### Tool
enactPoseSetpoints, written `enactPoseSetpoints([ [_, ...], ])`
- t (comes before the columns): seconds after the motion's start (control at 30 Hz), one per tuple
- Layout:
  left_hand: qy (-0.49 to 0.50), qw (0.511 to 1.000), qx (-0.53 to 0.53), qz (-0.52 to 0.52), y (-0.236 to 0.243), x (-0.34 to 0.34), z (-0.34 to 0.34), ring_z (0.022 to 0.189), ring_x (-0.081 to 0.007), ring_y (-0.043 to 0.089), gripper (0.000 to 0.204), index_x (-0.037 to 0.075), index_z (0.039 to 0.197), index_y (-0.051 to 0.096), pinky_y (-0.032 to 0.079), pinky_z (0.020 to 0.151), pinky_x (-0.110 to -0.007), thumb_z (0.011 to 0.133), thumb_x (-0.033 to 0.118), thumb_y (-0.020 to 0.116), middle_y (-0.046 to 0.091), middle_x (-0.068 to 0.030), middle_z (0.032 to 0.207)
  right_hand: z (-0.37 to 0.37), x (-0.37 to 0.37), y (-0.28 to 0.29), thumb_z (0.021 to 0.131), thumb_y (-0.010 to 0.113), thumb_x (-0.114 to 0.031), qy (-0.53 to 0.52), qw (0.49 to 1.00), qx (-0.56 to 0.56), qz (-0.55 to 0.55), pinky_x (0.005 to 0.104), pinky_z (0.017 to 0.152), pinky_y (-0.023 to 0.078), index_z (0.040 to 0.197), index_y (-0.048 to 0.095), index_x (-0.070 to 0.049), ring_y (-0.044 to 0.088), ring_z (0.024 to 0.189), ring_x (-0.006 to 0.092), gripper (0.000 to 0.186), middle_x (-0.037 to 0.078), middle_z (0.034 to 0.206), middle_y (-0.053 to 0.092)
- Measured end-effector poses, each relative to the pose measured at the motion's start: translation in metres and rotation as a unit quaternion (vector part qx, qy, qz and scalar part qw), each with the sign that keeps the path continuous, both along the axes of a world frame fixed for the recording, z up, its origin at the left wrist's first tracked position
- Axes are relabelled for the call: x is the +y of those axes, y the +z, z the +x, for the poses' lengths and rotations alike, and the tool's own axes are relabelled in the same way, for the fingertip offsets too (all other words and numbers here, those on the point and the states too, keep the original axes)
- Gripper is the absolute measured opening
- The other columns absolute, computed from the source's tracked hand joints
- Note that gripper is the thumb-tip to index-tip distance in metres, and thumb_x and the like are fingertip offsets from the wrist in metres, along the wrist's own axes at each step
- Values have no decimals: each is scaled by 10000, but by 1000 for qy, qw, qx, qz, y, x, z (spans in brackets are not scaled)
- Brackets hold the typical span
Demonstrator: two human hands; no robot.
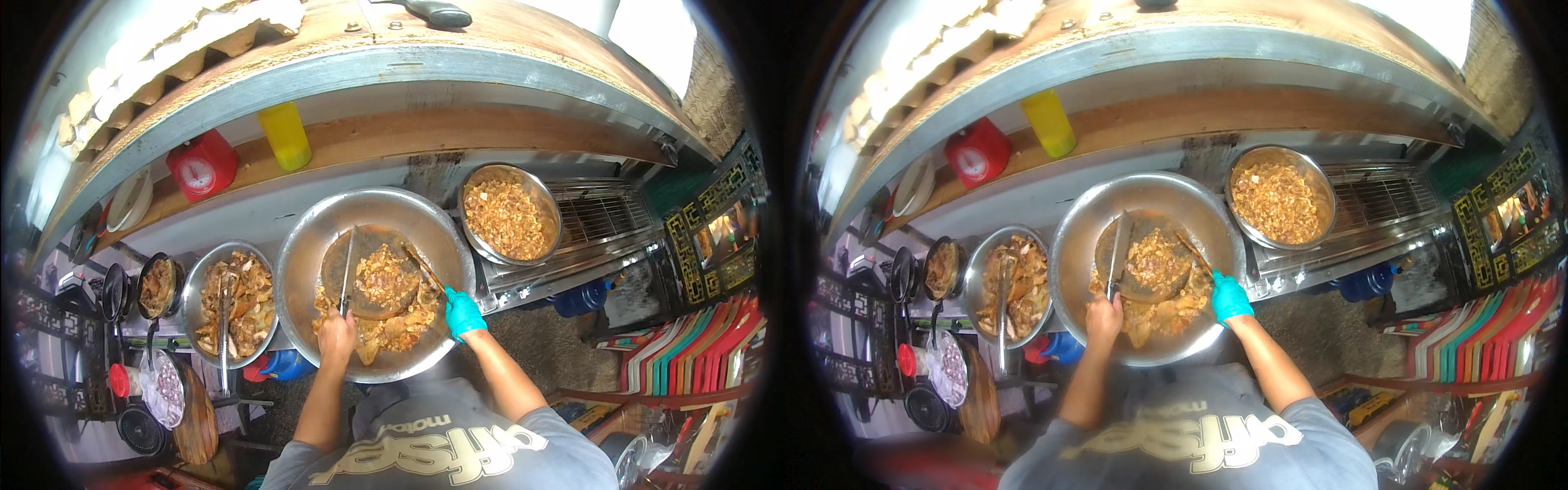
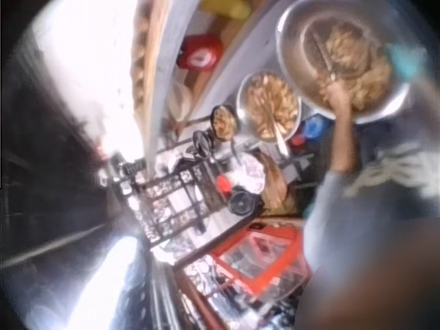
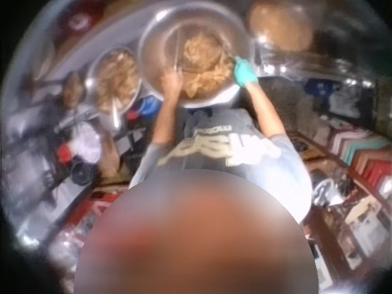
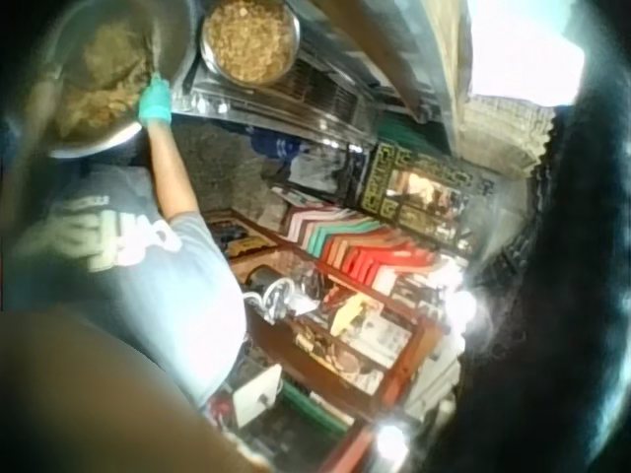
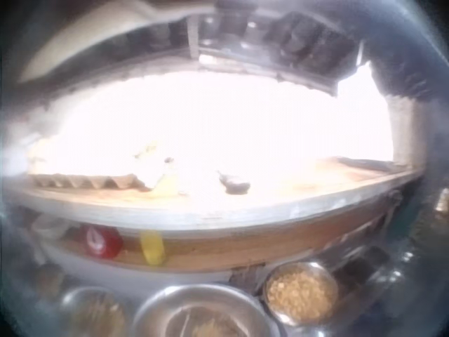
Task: The person uses a knife and wooden spatula to chop and mix cooked meat in a large metal bowl, then transfers portions into a frying pan. The process is repeated multiple times with consistent chopping and mixing motions.
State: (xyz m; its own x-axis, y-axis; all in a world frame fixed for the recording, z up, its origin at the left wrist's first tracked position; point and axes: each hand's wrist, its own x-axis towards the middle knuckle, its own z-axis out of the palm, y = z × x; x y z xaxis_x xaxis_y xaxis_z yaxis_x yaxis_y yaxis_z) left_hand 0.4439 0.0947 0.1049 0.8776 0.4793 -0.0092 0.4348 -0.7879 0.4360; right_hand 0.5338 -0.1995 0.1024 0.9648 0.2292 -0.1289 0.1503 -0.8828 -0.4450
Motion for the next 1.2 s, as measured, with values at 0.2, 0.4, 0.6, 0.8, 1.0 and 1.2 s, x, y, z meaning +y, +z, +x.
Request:
enactPoseSetpoints([
  [0.2, 61, 997, 34, -23, -1, -32, -8, 777, -488, 664, 398, -57, 974, 597, 536, 734, -556, 959, 337, 539, 658, -328, 808, 7, -2, -4, 908, 450, -75, 31, 999, 37, -5, 526, 821, 518, 1352, 542, -75, 636, 961, 447, 454, 284, 1079, 616],
  [0.4, 132, 989, 44, -57, -5, -46, -8, 895, -476, 665, 390, -59, 1009, 602, 535, 832, -523, 958, 321, 530, 672, -321, 920, 23, 6, -5, 907, 471, -100, 43, 998, 51, 18, 529, 851, 513, 1294, 568, -64, 634, 999, 454, 400, 273, 1122, 626],
  [0.6, 59, 998, 31, 6, 2, -47, -7, 815, -481, 670, 360, -54, 956, 575, 535, 762, -550, 951, 304, 545, 668, -320, 829, 26, 27, 8, 967, 454, -167, 108, 991, 83, 5, 513, 867, 507, 1233, 577, -25, 631, 1006, 447, 326, 261, 1132, 635],
  [0.8, 5, 995, 100, -29, -5, -37, -11, 843, -476, 673, 350, -54, 1005, 567, 533, 802, -538, 942, 291, 561, 675, -311, 849, 6, 8, 28, 903, 466, -83, 86, 995, 42, -39, 508, 848, 518, 1298, 534, -8, 633, 1017, 434, 408, 273, 1132, 615],
  [1.0, 33, 996, 62, -54, 10, -36, -11, 854, -484, 663, 348, -42, 1039, 579, 526, 794, -557, 952, 293, 541, 669, -320, 865, -16, 12, 28, 887, 481, -74, 57, 997, 13, -53, 493, 818, 534, 1270, 550, -12, 648, 972, 415, 393, 261, 1058, 628],
  [1.2, -34, 997, 71, -5, 9, -31, -9, 892, -482, 660, 372, -63, 1026, 561, 526, 824, -540, 963, 301, 516, 658, -347, 907, -31, 15, 23, 889, 483, -77, 45, 995, 0, -91, 489, 788, 542, 1231, 566, -23, 655, 938, 398, 356, 233, 1033, 630],
])
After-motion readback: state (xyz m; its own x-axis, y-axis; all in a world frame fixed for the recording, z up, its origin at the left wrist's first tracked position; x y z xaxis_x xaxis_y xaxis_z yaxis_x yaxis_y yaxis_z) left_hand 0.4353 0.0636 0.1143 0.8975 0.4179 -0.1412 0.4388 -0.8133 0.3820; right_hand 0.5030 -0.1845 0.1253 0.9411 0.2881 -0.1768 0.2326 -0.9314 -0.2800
